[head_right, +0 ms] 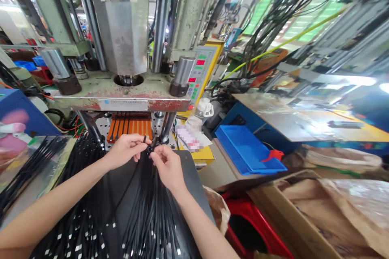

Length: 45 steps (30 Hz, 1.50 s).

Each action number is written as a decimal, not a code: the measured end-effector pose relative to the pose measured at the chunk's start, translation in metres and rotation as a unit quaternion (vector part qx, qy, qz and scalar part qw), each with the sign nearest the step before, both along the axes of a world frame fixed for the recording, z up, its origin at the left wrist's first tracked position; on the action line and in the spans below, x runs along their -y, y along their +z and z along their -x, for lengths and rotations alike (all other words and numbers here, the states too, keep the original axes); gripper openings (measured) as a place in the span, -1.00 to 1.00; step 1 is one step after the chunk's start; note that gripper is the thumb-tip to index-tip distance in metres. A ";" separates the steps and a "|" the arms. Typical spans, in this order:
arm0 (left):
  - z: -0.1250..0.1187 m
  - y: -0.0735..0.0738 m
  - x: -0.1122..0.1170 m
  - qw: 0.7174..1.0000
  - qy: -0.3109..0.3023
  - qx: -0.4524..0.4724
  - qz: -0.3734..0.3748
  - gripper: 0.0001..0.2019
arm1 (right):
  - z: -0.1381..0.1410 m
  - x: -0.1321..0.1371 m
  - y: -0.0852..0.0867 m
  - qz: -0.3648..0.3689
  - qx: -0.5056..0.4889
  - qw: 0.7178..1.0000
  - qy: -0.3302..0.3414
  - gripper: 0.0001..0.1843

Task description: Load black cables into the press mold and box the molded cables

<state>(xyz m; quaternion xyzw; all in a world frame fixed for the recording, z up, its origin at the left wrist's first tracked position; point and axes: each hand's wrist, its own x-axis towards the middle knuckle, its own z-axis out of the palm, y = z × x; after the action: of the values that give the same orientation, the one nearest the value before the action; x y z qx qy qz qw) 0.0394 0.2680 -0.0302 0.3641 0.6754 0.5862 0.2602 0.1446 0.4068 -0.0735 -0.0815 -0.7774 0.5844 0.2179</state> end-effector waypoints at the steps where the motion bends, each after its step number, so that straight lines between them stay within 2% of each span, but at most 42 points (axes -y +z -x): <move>1: -0.001 0.005 -0.002 1.000 -0.010 0.009 -0.014 -0.73 | 0.003 0.006 0.008 0.027 -0.008 0.999 0.025 -0.78; 3: -0.001 0.017 -0.003 0.999 -0.024 0.007 -0.024 -0.75 | 0.007 0.017 0.019 0.079 -0.024 0.995 0.060 -0.77; 5: 0.000 0.028 -0.001 0.999 -0.021 -0.017 -0.026 -0.78 | 0.011 0.025 0.023 0.091 -0.036 0.992 0.076 -0.77; 7: 0.002 0.037 0.002 0.998 0.024 -0.051 -0.041 -0.78 | 0.012 0.032 0.020 0.032 -0.032 0.995 0.087 -0.80; 9: 0.006 0.047 0.005 0.986 0.091 -0.114 -0.075 -0.79 | 0.015 0.037 0.013 -0.068 -0.017 0.992 0.104 -0.83; 12: 0.014 0.065 0.007 0.941 0.167 -0.256 -0.145 -0.82 | 0.032 0.037 0.001 -0.186 -0.013 0.976 0.115 -0.85; 14: 0.019 0.078 0.008 0.900 0.174 -0.354 -0.185 -0.85 | 0.054 0.032 -0.002 -0.222 -0.022 0.970 0.095 -0.83; 16: 0.025 0.084 0.009 0.865 0.150 -0.429 -0.211 -0.89 | 0.082 0.023 -0.001 -0.224 -0.023 0.973 0.059 -0.80; 17: 0.028 0.083 0.011 0.857 0.137 -0.448 -0.215 -0.91 | 0.096 0.017 0.001 -0.216 -0.022 0.975 0.041 -0.80; 19: 0.036 0.070 0.015 0.867 0.142 -0.435 -0.198 -0.83 | 0.121 0.006 0.004 -0.199 -0.020 0.980 0.017 -0.82; 20: 0.040 0.059 0.017 0.881 0.162 -0.413 -0.165 -0.77 | 0.132 0.001 0.005 -0.192 -0.018 0.981 0.016 -0.83; 22: 0.048 0.031 0.025 0.905 0.176 -0.385 -0.047 -0.74 | 0.147 -0.007 0.003 -0.177 -0.004 0.984 0.030 -0.83; 23: 0.052 0.017 0.029 0.907 0.147 -0.394 0.024 -0.77 | 0.152 -0.010 0.001 -0.169 0.005 0.985 0.041 -0.83; 25: 0.057 -0.009 0.036 0.886 0.041 -0.438 0.143 -0.75 | 0.159 -0.014 -0.005 -0.155 0.016 0.985 0.068 -0.84; 27: 0.057 -0.025 0.041 0.853 -0.052 -0.478 0.205 -0.62 | 0.162 -0.017 -0.009 -0.146 0.018 0.984 0.096 -0.85; 28: 0.057 -0.030 0.043 0.839 -0.075 -0.489 0.225 -0.56 | 0.162 -0.019 -0.010 -0.142 0.021 0.983 0.111 -0.86; 30: 0.055 -0.033 0.045 0.820 -0.095 -0.501 0.259 -0.50 | 0.162 -0.022 -0.009 -0.144 0.033 0.980 0.133 -0.89; 33: 0.052 -0.029 0.046 0.801 -0.106 -0.513 0.290 -0.47 | 0.160 -0.023 -0.003 -0.183 0.039 0.972 0.141 -0.93; 35: 0.052 -0.026 0.046 0.794 -0.108 -0.516 0.303 -0.44 | 0.158 -0.021 0.001 -0.229 0.037 0.965 0.120 -0.94; 37: 0.055 -0.023 0.043 0.795 -0.103 -0.508 0.316 -0.45 | 0.157 -0.018 0.004 -0.282 0.050 0.955 0.071 -0.92; 40: 0.070 -0.019 0.029 0.804 -0.085 -0.478 0.343 -0.46 | 0.157 -0.013 0.006 -0.350 0.094 0.932 -0.032 -0.85; 42: 0.086 -0.016 0.016 0.810 -0.067 -0.454 0.365 -0.46 | 0.153 -0.011 0.005 -0.371 0.114 0.918 -0.076 -0.78; 45: 0.113 -0.015 -0.004 0.817 -0.029 -0.419 0.395 -0.46 | 0.141 -0.010 0.005 -0.369 0.122 0.920 -0.055 -0.84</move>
<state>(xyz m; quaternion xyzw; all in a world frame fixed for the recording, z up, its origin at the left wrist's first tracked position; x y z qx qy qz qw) -0.0734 0.2721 -0.0448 0.4600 0.8818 0.0521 0.0905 0.0036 0.4168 -0.0687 -0.1092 -0.9527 0.2287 0.1678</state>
